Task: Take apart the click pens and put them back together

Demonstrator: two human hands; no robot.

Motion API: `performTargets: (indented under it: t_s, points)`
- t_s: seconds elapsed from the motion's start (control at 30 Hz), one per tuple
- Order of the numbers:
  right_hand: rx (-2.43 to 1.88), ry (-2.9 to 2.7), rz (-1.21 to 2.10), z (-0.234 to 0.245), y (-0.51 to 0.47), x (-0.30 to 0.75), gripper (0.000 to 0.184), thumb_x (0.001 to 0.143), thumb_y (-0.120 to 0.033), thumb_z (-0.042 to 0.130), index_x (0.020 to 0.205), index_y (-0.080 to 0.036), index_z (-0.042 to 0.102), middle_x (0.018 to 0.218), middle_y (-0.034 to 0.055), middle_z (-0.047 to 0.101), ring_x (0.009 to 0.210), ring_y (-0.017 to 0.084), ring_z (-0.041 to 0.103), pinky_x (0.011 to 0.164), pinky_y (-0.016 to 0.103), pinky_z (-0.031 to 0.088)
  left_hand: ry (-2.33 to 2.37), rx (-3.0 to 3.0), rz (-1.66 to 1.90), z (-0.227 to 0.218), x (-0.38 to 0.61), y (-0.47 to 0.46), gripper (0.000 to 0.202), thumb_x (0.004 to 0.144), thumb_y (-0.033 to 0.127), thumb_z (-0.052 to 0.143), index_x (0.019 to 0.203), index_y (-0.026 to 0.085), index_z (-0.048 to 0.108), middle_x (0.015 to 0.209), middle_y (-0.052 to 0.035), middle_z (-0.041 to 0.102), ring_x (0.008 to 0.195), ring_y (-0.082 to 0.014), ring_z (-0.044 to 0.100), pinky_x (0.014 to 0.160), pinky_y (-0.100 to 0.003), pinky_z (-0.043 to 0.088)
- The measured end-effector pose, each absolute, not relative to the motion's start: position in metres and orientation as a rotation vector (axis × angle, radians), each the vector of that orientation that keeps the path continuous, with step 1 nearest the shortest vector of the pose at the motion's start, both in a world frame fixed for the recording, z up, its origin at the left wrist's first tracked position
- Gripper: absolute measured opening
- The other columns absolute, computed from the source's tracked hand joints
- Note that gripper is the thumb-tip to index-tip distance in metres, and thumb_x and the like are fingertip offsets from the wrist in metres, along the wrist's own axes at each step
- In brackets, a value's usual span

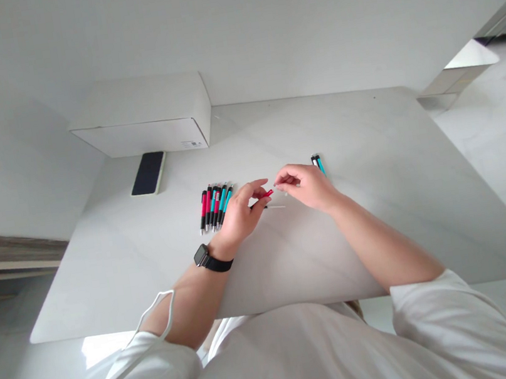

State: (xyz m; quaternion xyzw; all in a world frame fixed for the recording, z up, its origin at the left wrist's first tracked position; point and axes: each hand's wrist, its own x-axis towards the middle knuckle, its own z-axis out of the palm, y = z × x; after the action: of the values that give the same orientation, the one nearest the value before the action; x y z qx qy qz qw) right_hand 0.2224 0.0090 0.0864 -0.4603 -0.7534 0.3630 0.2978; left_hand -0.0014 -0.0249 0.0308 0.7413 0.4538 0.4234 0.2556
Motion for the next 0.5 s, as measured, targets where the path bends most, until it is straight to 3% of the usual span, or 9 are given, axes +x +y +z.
performTargets:
  t_s: [0.5]
  points:
    - [-1.113,-2.093,0.885,0.0836,-0.0014,0.2142,0.018,0.099,-0.033,0.062,0.101,-0.029,0.079,0.109,0.0043,0.076,0.097,0.02,0.07,0.09,0.032,0.055,1.192,1.768,1.231,0.0251,0.0011,-0.0239,0.035,0.097,0.03,0.072,0.132,0.026,0.066,0.11,-0.0063,0.075,0.104,-0.0191,0.074,0.098,-0.037,0.061]
